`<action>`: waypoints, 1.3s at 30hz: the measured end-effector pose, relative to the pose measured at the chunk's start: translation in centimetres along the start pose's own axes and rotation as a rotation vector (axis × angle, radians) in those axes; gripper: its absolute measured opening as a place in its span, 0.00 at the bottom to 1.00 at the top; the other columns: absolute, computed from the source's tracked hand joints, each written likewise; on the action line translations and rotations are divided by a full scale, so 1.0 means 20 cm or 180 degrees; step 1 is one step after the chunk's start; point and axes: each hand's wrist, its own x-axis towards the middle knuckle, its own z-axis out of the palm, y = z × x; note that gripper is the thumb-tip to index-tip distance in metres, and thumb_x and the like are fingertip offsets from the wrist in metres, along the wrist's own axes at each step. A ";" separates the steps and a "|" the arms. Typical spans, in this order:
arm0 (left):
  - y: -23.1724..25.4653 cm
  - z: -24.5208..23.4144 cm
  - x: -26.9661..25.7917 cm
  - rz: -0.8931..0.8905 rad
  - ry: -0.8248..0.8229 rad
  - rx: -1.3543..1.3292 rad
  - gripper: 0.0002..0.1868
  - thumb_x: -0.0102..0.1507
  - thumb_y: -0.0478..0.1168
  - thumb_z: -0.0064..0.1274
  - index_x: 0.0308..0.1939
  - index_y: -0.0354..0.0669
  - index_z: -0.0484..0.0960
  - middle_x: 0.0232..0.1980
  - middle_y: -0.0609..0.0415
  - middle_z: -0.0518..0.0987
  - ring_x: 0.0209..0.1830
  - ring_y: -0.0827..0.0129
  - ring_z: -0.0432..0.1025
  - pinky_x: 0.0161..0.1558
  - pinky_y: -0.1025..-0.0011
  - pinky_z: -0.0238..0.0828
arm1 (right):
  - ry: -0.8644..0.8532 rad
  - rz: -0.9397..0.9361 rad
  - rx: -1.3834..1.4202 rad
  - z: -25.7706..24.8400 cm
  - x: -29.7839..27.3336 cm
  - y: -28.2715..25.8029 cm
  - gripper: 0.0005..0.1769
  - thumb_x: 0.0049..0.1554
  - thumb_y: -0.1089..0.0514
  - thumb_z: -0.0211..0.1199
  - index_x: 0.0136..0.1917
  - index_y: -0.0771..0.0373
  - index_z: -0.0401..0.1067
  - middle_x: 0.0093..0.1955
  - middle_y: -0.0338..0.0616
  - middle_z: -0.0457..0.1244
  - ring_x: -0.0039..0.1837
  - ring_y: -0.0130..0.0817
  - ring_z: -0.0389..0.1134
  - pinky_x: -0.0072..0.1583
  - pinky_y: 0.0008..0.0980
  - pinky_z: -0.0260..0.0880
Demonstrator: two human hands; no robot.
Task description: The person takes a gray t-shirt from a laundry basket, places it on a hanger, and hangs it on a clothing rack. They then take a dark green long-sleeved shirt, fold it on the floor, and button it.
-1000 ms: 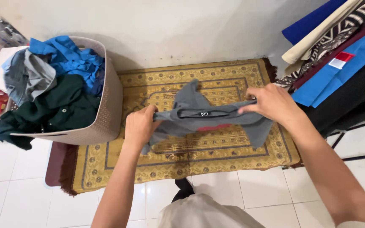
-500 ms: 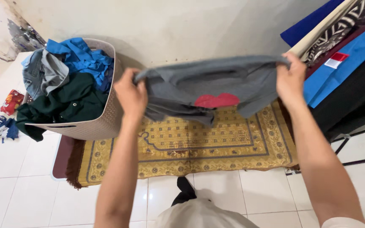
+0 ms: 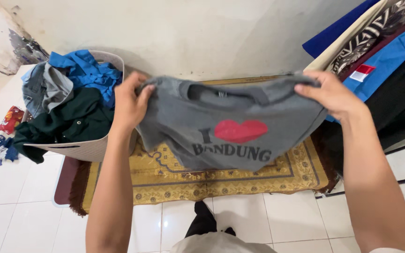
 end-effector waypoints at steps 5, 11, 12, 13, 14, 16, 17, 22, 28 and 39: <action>-0.28 0.12 -0.15 -0.0412 -0.0453 -0.0317 0.07 0.68 0.36 0.56 0.41 0.33 0.82 0.33 0.48 0.81 0.32 0.72 0.71 0.36 0.70 0.68 | 0.0153 0.0407 -0.0016 0.07 0.10 0.36 0.20 0.65 0.52 0.60 0.62 0.69 0.75 0.52 0.41 0.71 0.51 0.26 0.69 0.55 0.28 0.70; -0.46 0.39 -0.23 -0.1020 -0.0545 0.0205 0.09 0.68 0.39 0.55 0.42 0.34 0.82 0.32 0.42 0.79 0.32 0.52 0.72 0.36 0.60 0.70 | 0.0398 0.0897 -0.0069 0.17 0.29 0.82 0.21 0.66 0.48 0.58 0.61 0.68 0.76 0.51 0.42 0.71 0.52 0.28 0.69 0.55 0.31 0.69; -0.48 0.41 -0.23 -0.0932 -0.0650 0.0551 0.09 0.67 0.40 0.56 0.41 0.36 0.84 0.33 0.41 0.81 0.34 0.47 0.73 0.36 0.57 0.69 | 0.0447 0.0963 -0.0239 0.16 0.32 0.90 0.21 0.66 0.48 0.59 0.61 0.67 0.76 0.52 0.42 0.71 0.52 0.27 0.69 0.56 0.30 0.69; -0.51 0.43 -0.23 -0.0836 -0.0757 0.0896 0.09 0.65 0.42 0.57 0.40 0.38 0.85 0.35 0.40 0.82 0.36 0.41 0.75 0.36 0.53 0.69 | 0.0489 0.0957 -0.0393 0.16 0.36 0.98 0.20 0.65 0.49 0.60 0.60 0.67 0.76 0.51 0.41 0.71 0.53 0.27 0.69 0.56 0.31 0.68; -0.55 0.46 -0.22 -0.0695 -0.0698 0.0982 0.09 0.65 0.41 0.56 0.40 0.38 0.84 0.36 0.39 0.82 0.38 0.40 0.75 0.38 0.51 0.69 | 0.0533 0.0946 -0.0553 0.15 0.40 1.07 0.19 0.65 0.49 0.61 0.59 0.66 0.77 0.51 0.40 0.71 0.54 0.27 0.69 0.56 0.32 0.68; -0.68 0.53 -0.21 -0.0422 -0.0581 0.1159 0.09 0.64 0.40 0.54 0.39 0.37 0.82 0.38 0.38 0.81 0.42 0.38 0.75 0.41 0.48 0.68 | 0.0561 0.0856 -0.0809 0.15 0.48 1.21 0.17 0.64 0.50 0.62 0.58 0.65 0.79 0.51 0.40 0.71 0.53 0.28 0.69 0.56 0.33 0.68; -0.77 0.58 -0.21 -0.0611 -0.0670 0.1012 0.09 0.65 0.40 0.54 0.40 0.37 0.82 0.40 0.38 0.81 0.44 0.38 0.75 0.43 0.49 0.69 | 0.0546 0.0776 -0.0906 0.14 0.52 1.27 0.16 0.64 0.51 0.61 0.57 0.64 0.80 0.50 0.41 0.72 0.52 0.30 0.69 0.56 0.34 0.68; -1.11 0.88 -0.19 -0.1551 -0.1137 0.0456 0.10 0.67 0.41 0.52 0.48 0.41 0.83 0.45 0.36 0.82 0.50 0.39 0.75 0.50 0.51 0.72 | 0.0310 0.0750 -0.1103 0.34 0.70 1.47 0.12 0.64 0.51 0.60 0.53 0.60 0.78 0.50 0.39 0.73 0.54 0.31 0.72 0.57 0.34 0.70; -1.16 1.03 -0.04 -0.1646 -0.1717 0.0807 0.20 0.57 0.46 0.65 0.46 0.38 0.84 0.43 0.35 0.81 0.47 0.37 0.74 0.44 0.49 0.70 | -0.0910 0.1321 -0.2478 0.77 0.73 1.49 0.26 0.53 0.49 0.71 0.64 0.52 0.72 0.65 0.46 0.64 0.68 0.45 0.63 0.69 0.45 0.60; -1.27 1.11 0.17 -0.1299 -0.1321 -0.0293 0.07 0.64 0.35 0.58 0.43 0.36 0.83 0.42 0.41 0.81 0.42 0.46 0.76 0.43 0.59 0.71 | -0.0884 0.0699 -0.3884 0.84 0.75 1.55 0.11 0.56 0.52 0.64 0.52 0.52 0.73 0.63 0.47 0.62 0.69 0.48 0.59 0.69 0.59 0.53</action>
